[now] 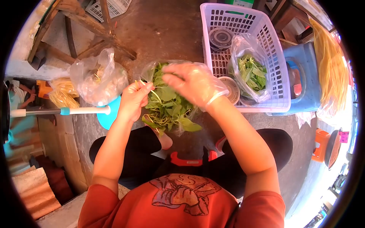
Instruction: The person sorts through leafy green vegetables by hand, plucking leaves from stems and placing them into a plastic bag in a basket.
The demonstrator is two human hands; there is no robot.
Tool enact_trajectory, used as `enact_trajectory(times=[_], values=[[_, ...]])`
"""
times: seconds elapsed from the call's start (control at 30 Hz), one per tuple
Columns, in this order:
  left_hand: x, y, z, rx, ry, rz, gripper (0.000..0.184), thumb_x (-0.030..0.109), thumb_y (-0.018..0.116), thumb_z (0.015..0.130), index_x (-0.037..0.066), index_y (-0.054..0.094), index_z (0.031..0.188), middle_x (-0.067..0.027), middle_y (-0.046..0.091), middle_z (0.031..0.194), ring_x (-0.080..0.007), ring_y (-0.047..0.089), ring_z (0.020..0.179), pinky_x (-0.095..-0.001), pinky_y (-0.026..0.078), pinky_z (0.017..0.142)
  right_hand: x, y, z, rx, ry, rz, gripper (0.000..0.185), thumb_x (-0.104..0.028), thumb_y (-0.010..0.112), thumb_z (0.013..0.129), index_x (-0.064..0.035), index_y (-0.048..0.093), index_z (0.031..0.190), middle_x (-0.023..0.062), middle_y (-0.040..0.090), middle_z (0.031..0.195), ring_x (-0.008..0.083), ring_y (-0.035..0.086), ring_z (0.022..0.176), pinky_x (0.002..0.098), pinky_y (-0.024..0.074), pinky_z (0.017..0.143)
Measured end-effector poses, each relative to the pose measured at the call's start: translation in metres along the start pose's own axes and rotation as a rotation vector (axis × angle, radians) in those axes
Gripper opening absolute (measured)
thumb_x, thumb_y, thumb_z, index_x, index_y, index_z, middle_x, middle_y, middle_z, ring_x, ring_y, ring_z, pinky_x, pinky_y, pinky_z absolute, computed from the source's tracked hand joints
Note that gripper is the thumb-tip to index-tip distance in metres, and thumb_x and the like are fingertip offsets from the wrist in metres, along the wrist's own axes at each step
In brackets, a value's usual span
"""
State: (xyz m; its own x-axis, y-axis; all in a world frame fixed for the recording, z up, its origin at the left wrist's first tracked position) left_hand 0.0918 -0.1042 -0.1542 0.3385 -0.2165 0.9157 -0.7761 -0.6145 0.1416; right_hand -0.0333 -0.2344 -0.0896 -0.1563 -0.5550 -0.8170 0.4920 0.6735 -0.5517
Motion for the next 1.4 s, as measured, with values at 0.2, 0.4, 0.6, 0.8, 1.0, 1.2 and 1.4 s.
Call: enact_trajectory(times=[0.2,0.4,0.6,0.8,1.0,1.2,1.4], values=[[0.002,0.011,-0.006,-0.110,-0.038,-0.047,0.018,0.020,0.065,0.087,0.005,0.057,0.080,0.0057,0.043,0.060,-0.0033,0.028,0.047,-0.0204,0.023,0.044,-0.032,0.026,-0.005,-0.094,-0.276,-0.223,0.015,-0.017,0.061,0.082,-0.0043,0.065,0.088,0.0150,0.059,0.079,0.0335,0.057,0.080,0.0422,0.0458,0.072],[0.001,0.027,-0.009,-0.180,-0.109,-0.329,0.023,0.026,0.061,0.090,0.006,0.056,0.082,0.0065,0.033,0.055,-0.0054,0.028,0.046,-0.0213,0.025,0.045,0.026,0.024,-0.003,0.111,0.103,0.250,0.019,-0.022,0.058,0.086,-0.0029,0.060,0.088,0.0075,0.060,0.080,0.0211,0.058,0.078,0.0328,0.0455,0.072],[0.003,0.008,0.003,-0.058,-0.157,-0.664,0.022,0.029,0.056,0.093,0.008,0.052,0.087,0.0057,0.028,0.053,-0.0065,0.027,0.044,-0.0221,0.025,0.043,0.021,0.049,-0.008,-0.216,0.200,0.705,0.035,-0.025,0.063,0.086,-0.0015,0.054,0.110,0.0022,0.060,0.094,0.0112,0.052,0.086,0.0274,0.0444,0.079],[-0.004,0.009,0.002,0.043,-0.180,-0.743,0.021,0.028,0.057,0.092,0.008,0.050,0.089,0.0052,0.028,0.052,-0.0066,0.026,0.044,-0.0217,0.024,0.045,0.009,0.066,-0.011,-0.293,0.124,0.559,0.028,-0.017,0.063,0.086,-0.0031,0.062,0.109,0.0031,0.060,0.095,0.0110,0.051,0.093,0.0287,0.0425,0.082],[-0.003,0.002,0.001,0.113,-0.052,-0.724,0.021,0.027,0.058,0.092,0.007,0.050,0.089,0.0050,0.026,0.053,-0.0067,0.025,0.045,-0.0221,0.023,0.045,0.010,0.045,-0.010,0.132,-0.080,0.131,0.019,-0.013,0.060,0.086,-0.0012,0.064,0.099,0.0065,0.061,0.086,0.0145,0.058,0.078,0.0286,0.0454,0.070],[0.013,0.003,-0.003,0.171,0.108,-0.761,0.023,0.027,0.058,0.092,0.006,0.049,0.088,0.0048,0.028,0.055,-0.0066,0.026,0.046,-0.0221,0.024,0.046,0.067,0.079,-0.024,0.121,0.771,1.127,0.021,-0.018,0.056,0.084,-0.0038,0.060,0.098,0.0077,0.061,0.089,0.0158,0.057,0.078,0.0280,0.0479,0.069],[0.013,0.012,-0.002,0.178,0.098,-0.797,0.022,0.025,0.055,0.093,0.005,0.046,0.092,0.0037,0.029,0.057,-0.0078,0.027,0.048,-0.0228,0.026,0.047,0.033,0.083,-0.021,0.045,0.469,1.031,0.037,-0.030,0.057,0.089,-0.0013,0.055,0.112,0.0098,0.057,0.104,0.0119,0.050,0.097,0.0259,0.0420,0.084]])
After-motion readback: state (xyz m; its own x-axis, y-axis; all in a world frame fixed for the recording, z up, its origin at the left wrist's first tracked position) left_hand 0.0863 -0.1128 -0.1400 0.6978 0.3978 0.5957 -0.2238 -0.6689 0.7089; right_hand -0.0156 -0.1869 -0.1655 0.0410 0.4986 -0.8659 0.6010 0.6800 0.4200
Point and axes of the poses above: each hand's wrist, its own z-axis towards the middle knuckle, its own y-axis out of the palm, x = y × z, the point moved 8 cm from there along z, towards the middle knuckle
